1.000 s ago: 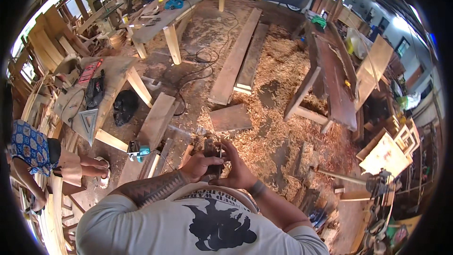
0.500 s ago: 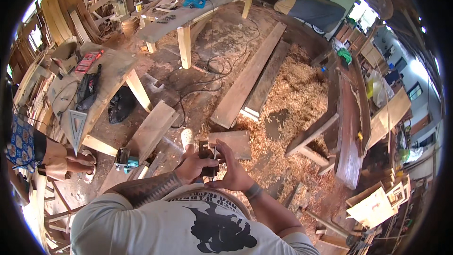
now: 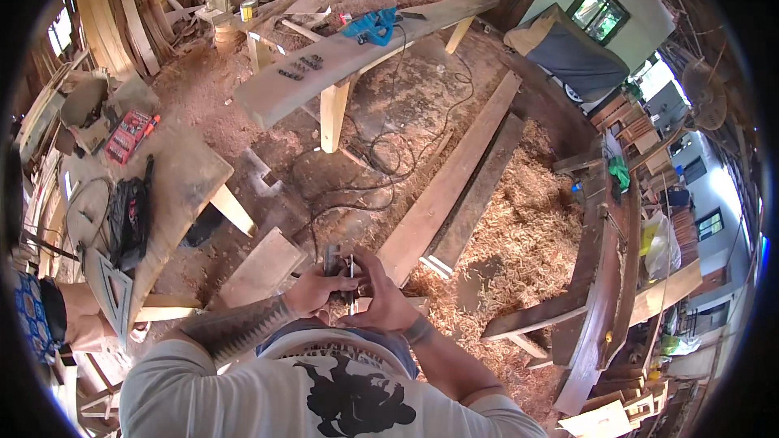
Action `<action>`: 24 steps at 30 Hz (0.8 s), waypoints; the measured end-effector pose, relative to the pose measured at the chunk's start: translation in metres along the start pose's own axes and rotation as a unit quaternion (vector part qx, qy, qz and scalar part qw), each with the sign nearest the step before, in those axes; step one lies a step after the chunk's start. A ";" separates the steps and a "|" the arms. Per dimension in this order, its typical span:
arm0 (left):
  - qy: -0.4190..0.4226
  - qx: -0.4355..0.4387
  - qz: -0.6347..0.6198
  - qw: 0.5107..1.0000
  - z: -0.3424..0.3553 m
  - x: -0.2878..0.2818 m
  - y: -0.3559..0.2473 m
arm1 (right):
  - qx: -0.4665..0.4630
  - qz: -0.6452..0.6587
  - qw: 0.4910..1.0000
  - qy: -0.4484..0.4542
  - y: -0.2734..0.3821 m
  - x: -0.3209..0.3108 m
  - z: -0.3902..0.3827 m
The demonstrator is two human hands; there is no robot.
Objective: The person removes metal blades and securing plates from an electric planer's cutter head by hand, handles the individual components, and then places them back onto the tool.
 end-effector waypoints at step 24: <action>-0.092 0.046 -0.025 0.994 0.398 -0.019 -0.180 | -0.074 0.014 0.991 0.114 0.005 -0.300 0.363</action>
Point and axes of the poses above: each hand's wrist, its own z-axis towards the middle knuckle, its own x-axis out of the palm, y = z × x, the point moved 3 cm from there along z, towards the middle knuckle, and after that the axes turned 12 degrees about x, right-handed, at the moved point
